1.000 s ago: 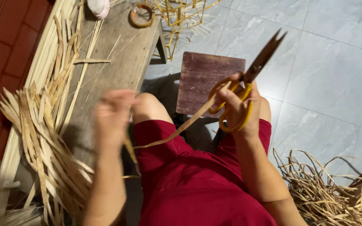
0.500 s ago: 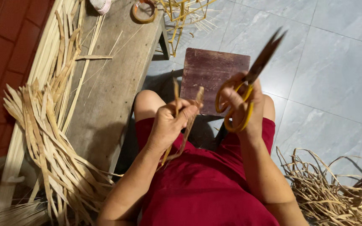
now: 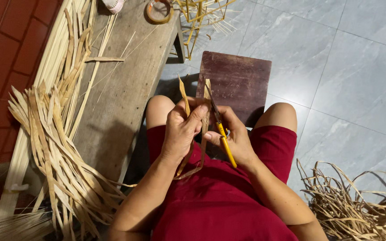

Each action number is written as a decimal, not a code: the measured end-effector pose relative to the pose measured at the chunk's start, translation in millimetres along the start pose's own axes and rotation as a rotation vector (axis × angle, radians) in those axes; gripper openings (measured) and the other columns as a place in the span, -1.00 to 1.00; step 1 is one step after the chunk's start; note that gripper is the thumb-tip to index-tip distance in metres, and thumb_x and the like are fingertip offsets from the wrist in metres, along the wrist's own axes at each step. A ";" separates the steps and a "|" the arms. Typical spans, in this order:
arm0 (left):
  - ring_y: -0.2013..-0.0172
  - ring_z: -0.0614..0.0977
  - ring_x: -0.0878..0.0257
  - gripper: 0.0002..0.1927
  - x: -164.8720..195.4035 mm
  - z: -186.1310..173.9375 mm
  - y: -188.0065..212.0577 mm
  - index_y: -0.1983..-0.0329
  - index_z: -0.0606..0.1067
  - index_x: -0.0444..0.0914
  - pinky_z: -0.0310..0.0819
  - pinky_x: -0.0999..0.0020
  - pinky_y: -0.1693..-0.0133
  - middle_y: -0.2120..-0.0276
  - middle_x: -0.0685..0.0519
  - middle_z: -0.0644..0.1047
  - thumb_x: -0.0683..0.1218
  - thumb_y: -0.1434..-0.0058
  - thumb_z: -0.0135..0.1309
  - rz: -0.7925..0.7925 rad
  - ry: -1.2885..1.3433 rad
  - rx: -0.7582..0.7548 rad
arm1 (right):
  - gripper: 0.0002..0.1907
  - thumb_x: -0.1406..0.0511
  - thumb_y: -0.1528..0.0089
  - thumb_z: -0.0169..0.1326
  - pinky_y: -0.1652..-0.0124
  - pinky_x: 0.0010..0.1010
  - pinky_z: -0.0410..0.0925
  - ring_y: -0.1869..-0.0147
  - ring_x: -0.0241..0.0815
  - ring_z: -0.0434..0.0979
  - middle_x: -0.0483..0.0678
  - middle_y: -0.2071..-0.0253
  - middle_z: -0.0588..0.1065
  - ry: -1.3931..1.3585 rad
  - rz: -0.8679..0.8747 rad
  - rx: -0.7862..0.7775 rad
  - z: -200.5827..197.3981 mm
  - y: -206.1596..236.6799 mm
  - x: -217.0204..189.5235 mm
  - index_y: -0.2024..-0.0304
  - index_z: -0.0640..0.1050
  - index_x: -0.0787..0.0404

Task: The person sits on the floor and trims bamboo strips with scissors, cutting off thin edges and defects from each strip one at a time. They place trimmed strips on the bench beside them and at the end gather the trimmed strips into a bundle.

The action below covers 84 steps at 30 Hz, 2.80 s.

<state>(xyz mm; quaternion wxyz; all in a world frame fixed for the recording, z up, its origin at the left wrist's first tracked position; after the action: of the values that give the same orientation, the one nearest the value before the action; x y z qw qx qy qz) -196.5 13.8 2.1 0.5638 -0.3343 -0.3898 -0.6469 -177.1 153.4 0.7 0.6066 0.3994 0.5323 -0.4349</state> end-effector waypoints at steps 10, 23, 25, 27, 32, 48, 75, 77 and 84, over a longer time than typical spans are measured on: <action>0.53 0.38 0.52 -0.88 0.4 3.9 0.1 0.22 0.49 -0.27 0.26 0.62 0.49 0.45 0.17 0.50 -0.12 -0.38 0.15 0.017 0.010 0.004 | -0.52 0.20 -0.23 0.33 0.16 -0.62 0.30 0.17 -0.45 0.36 -0.24 0.25 0.42 -0.069 -0.042 0.036 -4.5 3.5 12.1 -0.10 0.49 0.26; 0.51 0.39 0.53 -0.88 -7.0 -4.9 0.5 0.20 0.49 -0.24 0.26 0.65 0.47 0.37 0.11 0.58 -0.09 -0.41 0.12 -0.049 -0.014 -0.038 | -0.69 0.23 -0.31 0.26 0.61 -0.61 0.12 0.60 -0.45 0.29 -0.20 0.51 0.44 -0.382 0.077 0.120 -5.5 2.0 26.2 0.02 0.54 0.29; 0.48 0.41 0.52 -0.86 -8.2 -13.0 2.0 0.14 0.46 -0.24 0.27 0.64 0.46 0.34 0.11 0.58 -0.06 -0.45 0.06 -0.027 -0.055 -0.036 | -0.71 0.22 -0.33 0.21 0.65 -0.59 0.14 0.64 -0.42 0.30 -0.18 0.52 0.42 -0.328 0.123 0.163 -17.0 -4.0 45.7 0.04 0.52 0.29; 0.47 0.45 0.49 -0.82 -4.7 -26.7 4.8 0.09 0.43 -0.23 0.30 0.62 0.45 0.37 0.09 0.59 -0.02 -0.49 -0.01 0.048 -0.180 -0.005 | -0.70 0.22 -0.31 0.17 0.68 -0.56 0.16 0.65 -0.39 0.31 -0.17 0.50 0.41 -0.214 0.224 0.220 -35.4 -15.9 78.7 0.05 0.51 0.32; 0.50 0.59 0.38 -0.74 22.8 -99.1 27.5 0.09 0.38 -0.23 0.56 0.49 0.42 0.47 0.10 0.54 0.06 -0.49 -0.06 0.115 -0.161 0.237 | -0.61 0.36 -0.30 0.04 0.06 -0.52 0.48 0.02 -0.27 0.66 -0.07 0.10 0.63 0.161 0.147 0.237 -76.6 -64.1 157.8 -0.19 0.43 0.28; 0.19 0.56 0.24 -0.70 213.0 -450.8 110.3 -0.01 0.40 -0.21 0.55 0.27 0.20 0.08 0.01 0.49 0.09 -0.44 0.05 -0.104 -1.056 1.023 | -0.34 0.24 -0.25 0.23 -0.20 -0.03 0.31 -0.21 0.29 0.43 0.33 -0.18 0.39 1.164 -0.011 0.378 -46.9 -55.7 177.9 -0.35 0.38 0.31; 0.12 0.74 0.06 -0.61 140.8 -546.4 141.4 -0.05 0.56 -0.33 0.64 0.23 0.03 0.06 -0.15 0.67 -0.25 -0.11 0.26 -0.016 -0.735 1.151 | -0.39 0.26 -0.19 0.28 -0.20 -0.07 0.31 -0.21 0.22 0.43 0.24 -0.13 0.42 1.120 0.067 0.331 -65.4 -53.6 187.8 -0.30 0.50 0.16; 0.09 0.75 0.04 -0.59 132.7 -538.8 134.9 -0.08 0.57 -0.36 0.66 0.26 0.01 0.03 -0.17 0.66 -0.21 -0.15 0.29 -0.086 -0.711 1.113 | -0.41 0.26 -0.20 0.27 -0.20 -0.09 0.32 -0.20 0.21 0.45 0.23 -0.12 0.43 1.107 0.062 0.332 -64.0 -53.8 187.1 -0.29 0.51 0.17; 0.00 0.60 -0.05 0.12 109.1 -503.0 117.1 -0.45 -0.10 -0.32 0.58 0.18 0.02 -0.17 -0.30 0.41 -0.06 -0.04 0.41 -0.574 -0.965 1.244 | -0.43 0.28 -0.19 0.28 -0.18 -0.09 0.33 -0.17 0.20 0.45 0.24 -0.10 0.44 1.111 0.069 0.319 -58.4 -54.8 183.3 -0.25 0.51 0.24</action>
<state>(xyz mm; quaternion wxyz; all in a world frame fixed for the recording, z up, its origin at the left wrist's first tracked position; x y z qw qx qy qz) -92.3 -487.7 -125.6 0.2300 -0.0902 -0.9441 -0.2182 -236.6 173.4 -189.3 0.1824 0.6715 0.6854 -0.2147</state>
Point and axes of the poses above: each hand's wrist, its own y-axis away from the middle knuckle, its own z-axis out of the palm, x = y × z, the point moved 7 cm from there along -y, towards the middle knuckle
